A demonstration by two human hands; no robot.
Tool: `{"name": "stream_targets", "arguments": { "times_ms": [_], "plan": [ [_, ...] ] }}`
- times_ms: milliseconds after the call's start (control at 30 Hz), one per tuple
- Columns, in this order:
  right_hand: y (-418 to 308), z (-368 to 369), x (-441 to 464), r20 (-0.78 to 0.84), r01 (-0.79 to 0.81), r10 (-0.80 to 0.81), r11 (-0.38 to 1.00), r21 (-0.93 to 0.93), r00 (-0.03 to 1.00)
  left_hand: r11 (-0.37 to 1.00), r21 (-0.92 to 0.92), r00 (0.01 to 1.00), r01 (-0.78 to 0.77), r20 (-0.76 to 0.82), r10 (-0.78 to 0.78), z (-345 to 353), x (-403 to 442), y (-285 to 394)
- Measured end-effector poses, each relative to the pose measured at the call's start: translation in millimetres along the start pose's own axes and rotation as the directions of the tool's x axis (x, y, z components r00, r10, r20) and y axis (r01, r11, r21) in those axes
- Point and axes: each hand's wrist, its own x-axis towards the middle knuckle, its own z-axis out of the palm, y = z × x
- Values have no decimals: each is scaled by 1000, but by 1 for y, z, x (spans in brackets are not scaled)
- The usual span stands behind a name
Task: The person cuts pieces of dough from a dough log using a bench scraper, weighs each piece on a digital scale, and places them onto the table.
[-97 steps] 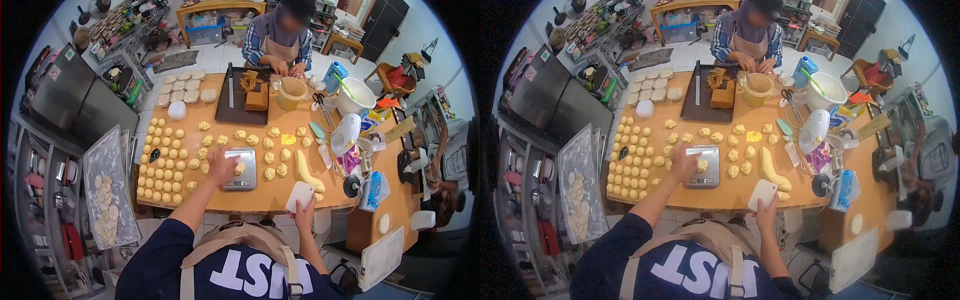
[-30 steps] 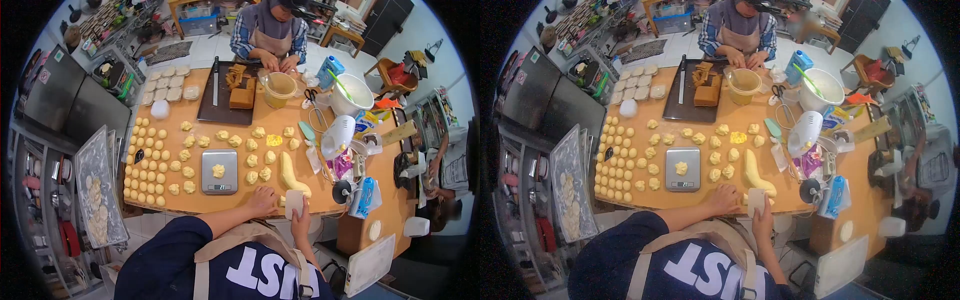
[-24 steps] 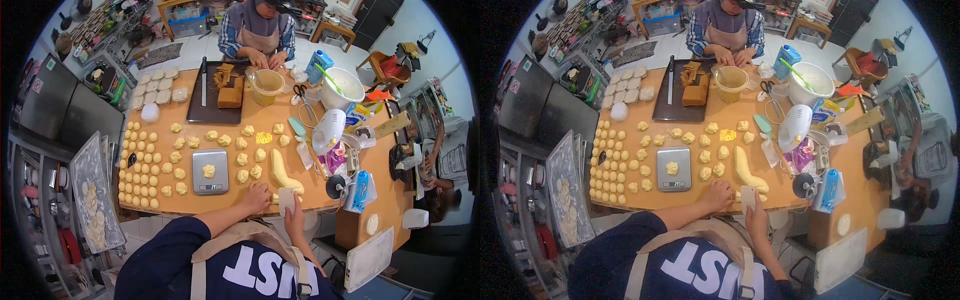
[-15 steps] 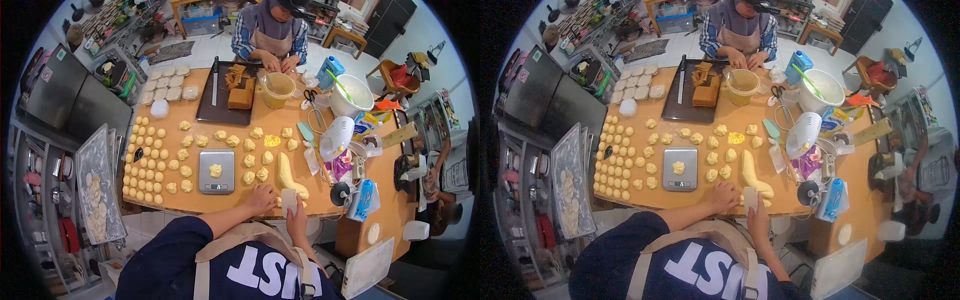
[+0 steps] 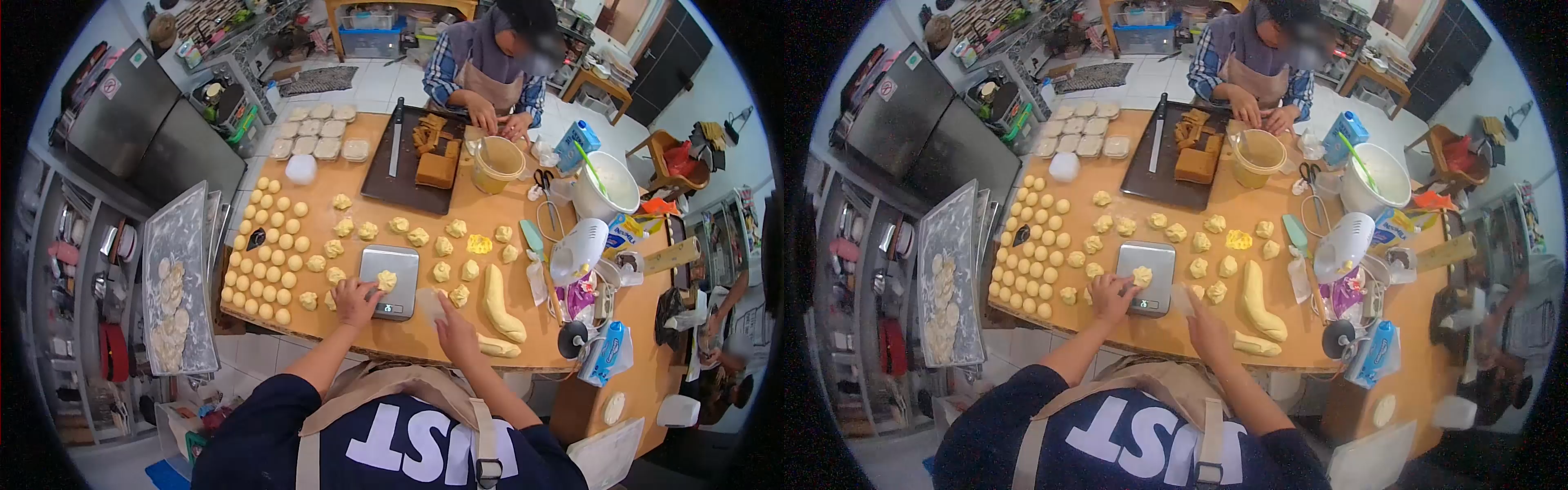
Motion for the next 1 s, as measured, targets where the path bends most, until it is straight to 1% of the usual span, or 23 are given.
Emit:
{"name": "stream_targets", "arguments": {
  "times_ms": [33, 133, 233, 333, 433, 533, 633, 700, 733, 800, 833, 867, 933, 1000],
  "plan": [
    [-8, 4, 8, 36, 26, -24, 999, -43, 999, 1000, -1, 1000, -3, 22, 3, 1, 0, 0],
    [-18, 28, 34, 49, 242, -240, 969, -55, 970, 1000, -21, 1000, -7, 28, 7, 3, 2, -3],
    [-38, 43, 51, 204, 185, -153, 971, -149, 967, 999, 2, 999, -50, 11, 50, 2, 1, -6],
    [-46, 62, 67, 251, 184, -125, 957, -224, 960, 998, -9, 998, -63, 30, 63, 0, -2, -11],
    [-47, 74, 69, 273, 249, -167, 921, -301, 948, 997, 6, 996, -76, 48, 75, -4, -4, -13],
    [-38, 92, 73, 179, 324, -281, 897, -300, 943, 996, -28, 992, -89, 88, 91, -14, -1, -10],
    [-39, 89, 82, 203, 217, -181, 961, -170, 962, 988, -139, 994, -70, 72, 80, -12, -1, -11],
    [-39, 81, 72, 9, 87, -88, 995, 56, 996, 952, -300, 995, -51, 63, 73, -11, -5, -15],
    [-39, 74, 65, -79, 35, -21, 984, 177, 997, 925, -379, 996, -40, 62, 68, -12, -7, -15],
    [-33, 48, 44, -211, -13, 72, 964, 267, 975, 875, -476, 989, -88, 65, 135, -17, -14, -15],
    [-23, 38, 33, -304, -3, 78, 971, 239, 949, 845, -523, 983, -111, 66, 171, -20, -17, -13],
    [-11, 27, 20, -398, 4, 81, 978, 209, 914, 840, -522, 971, -150, 81, 224, -16, -23, -12],
    [17, 12, -9, -536, 3, 73, 990, 139, 841, 819, -524, 936, -234, 106, 335, -3, -32, -6],
    [43, 4, -42, -590, -105, 254, 956, 275, 766, 808, -481, 876, -342, 148, 459, -9, -33, 14]
  ]
}}
